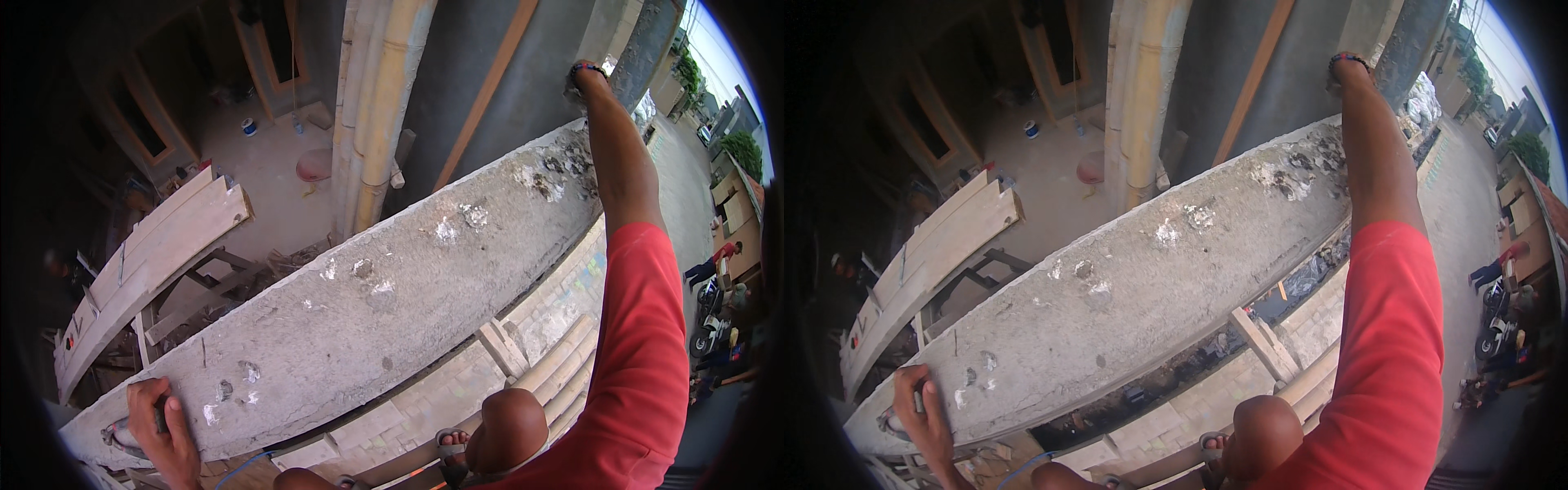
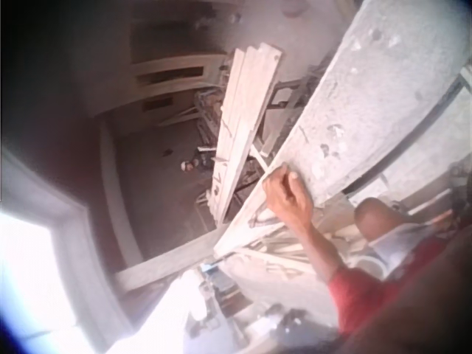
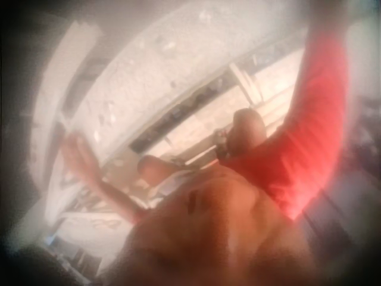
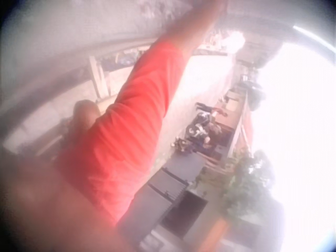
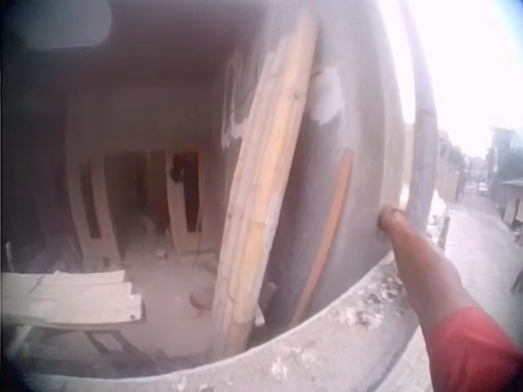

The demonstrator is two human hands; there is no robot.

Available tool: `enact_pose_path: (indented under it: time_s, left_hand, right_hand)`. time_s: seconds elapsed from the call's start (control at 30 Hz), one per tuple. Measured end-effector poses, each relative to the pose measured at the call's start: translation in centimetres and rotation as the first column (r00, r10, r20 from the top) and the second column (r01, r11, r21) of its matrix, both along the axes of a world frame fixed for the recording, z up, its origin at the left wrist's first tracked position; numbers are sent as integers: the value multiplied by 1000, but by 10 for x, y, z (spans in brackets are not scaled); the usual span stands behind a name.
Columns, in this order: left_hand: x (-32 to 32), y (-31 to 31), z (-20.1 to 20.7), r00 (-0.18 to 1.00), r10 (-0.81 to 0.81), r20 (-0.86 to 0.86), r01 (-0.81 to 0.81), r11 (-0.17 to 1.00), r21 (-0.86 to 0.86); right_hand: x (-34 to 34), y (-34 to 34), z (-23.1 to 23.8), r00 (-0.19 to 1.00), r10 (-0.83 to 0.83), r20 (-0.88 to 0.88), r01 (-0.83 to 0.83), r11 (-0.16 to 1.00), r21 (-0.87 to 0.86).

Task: The person uses a pair of pliers to scrape and smooth the top edge of a concrete beam, then switches to a trowel to apply and level a cement-like material along the same edge. The work is performed on a construction site with bamboo scaffolding and other materials visible.

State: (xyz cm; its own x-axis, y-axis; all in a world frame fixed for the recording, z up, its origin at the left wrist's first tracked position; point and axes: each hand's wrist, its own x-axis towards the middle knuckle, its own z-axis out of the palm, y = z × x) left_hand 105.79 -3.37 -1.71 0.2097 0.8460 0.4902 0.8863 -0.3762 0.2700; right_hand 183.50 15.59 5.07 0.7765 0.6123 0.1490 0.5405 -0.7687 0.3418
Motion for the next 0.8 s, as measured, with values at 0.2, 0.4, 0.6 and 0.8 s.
enact_pose_path:
  time_s: [0.2,0.4,0.6,0.8]
  left_hand:
    - [-2,0,2,1000,-30,-4,30,1000,-8]
    - [1,-1,4,1000,-7,-9,7,1000,-28]
    - [-5,3,-2,1000,9,-16,-10,996,-85]
    - [-18,4,1,982,92,-162,-95,995,-8]
  right_hand:
    - [-5,1,-6,1000,12,8,-12,1000,-15]
    - [-4,-3,-8,999,20,34,-21,1000,21]
    - [8,-15,0,947,159,280,-250,912,326]
    - [-114,-89,15,790,450,417,-605,680,413]
